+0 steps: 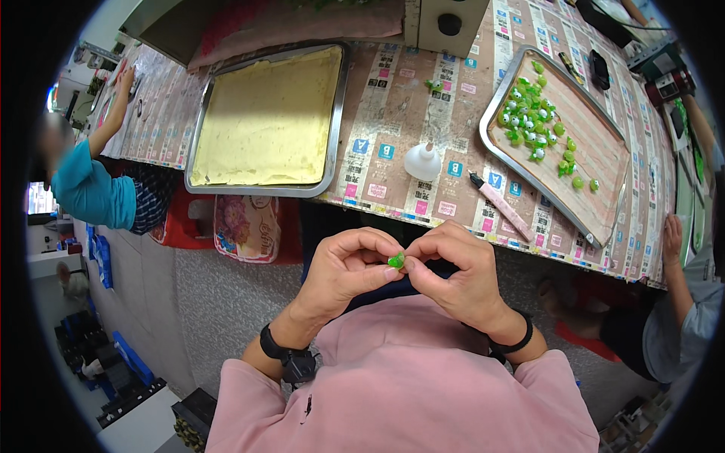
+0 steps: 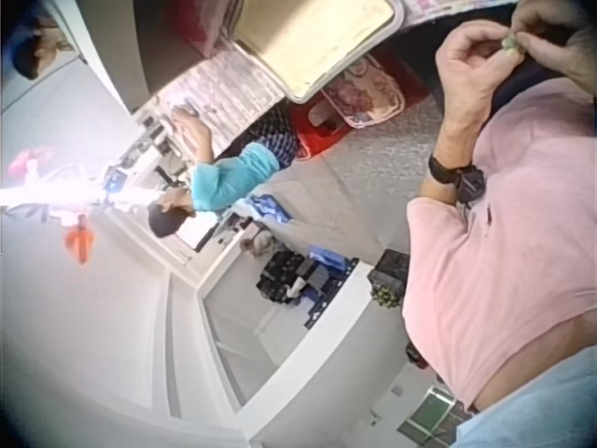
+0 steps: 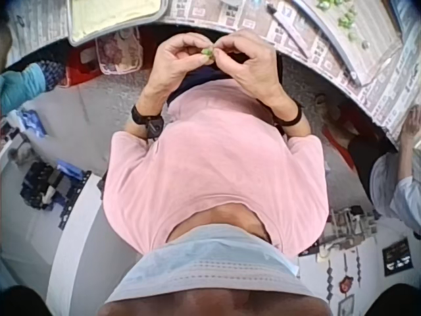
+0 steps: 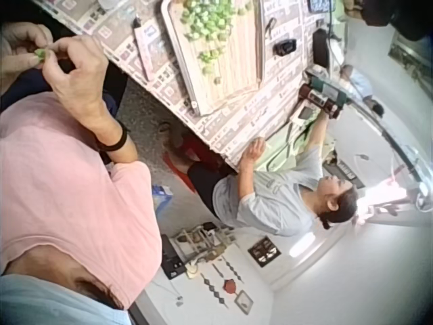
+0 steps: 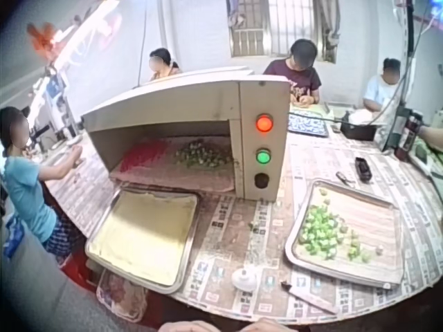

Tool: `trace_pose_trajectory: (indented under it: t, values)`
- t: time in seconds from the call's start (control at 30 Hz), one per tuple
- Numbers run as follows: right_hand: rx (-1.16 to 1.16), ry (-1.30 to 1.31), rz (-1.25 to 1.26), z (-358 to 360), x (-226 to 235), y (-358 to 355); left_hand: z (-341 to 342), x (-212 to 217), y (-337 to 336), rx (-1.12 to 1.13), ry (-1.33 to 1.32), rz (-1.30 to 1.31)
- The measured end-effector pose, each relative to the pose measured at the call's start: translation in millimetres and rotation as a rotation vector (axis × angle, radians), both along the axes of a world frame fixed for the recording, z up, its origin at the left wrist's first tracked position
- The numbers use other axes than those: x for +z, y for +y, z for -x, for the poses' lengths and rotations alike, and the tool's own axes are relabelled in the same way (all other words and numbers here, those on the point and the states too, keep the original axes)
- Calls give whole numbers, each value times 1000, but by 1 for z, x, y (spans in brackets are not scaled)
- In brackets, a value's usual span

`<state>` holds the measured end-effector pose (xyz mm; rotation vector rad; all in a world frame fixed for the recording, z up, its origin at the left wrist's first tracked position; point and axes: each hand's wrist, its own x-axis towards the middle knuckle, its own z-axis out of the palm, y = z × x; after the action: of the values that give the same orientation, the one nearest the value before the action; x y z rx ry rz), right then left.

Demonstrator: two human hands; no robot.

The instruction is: Gluing small green components onto white spherical beads at a workshop table.

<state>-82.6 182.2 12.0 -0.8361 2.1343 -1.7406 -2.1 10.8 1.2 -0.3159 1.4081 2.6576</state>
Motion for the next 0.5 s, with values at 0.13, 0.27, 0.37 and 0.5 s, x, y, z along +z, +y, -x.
trace_pose_trajectory:
  t: [0.13,0.27,0.37,0.5]
  values:
    - [-6,7,-12,-1,0,0,-1,-3,0,-8,-17,-26]
    - [-3,-2,-11,0,1,1,-2,-2,0,-9,-64,-81]
    - [4,-22,-27,1,2,2,-2,0,0,-18,-105,-104]
    - [29,-86,-45,3,4,4,-1,-1,-2,-31,-168,-131]
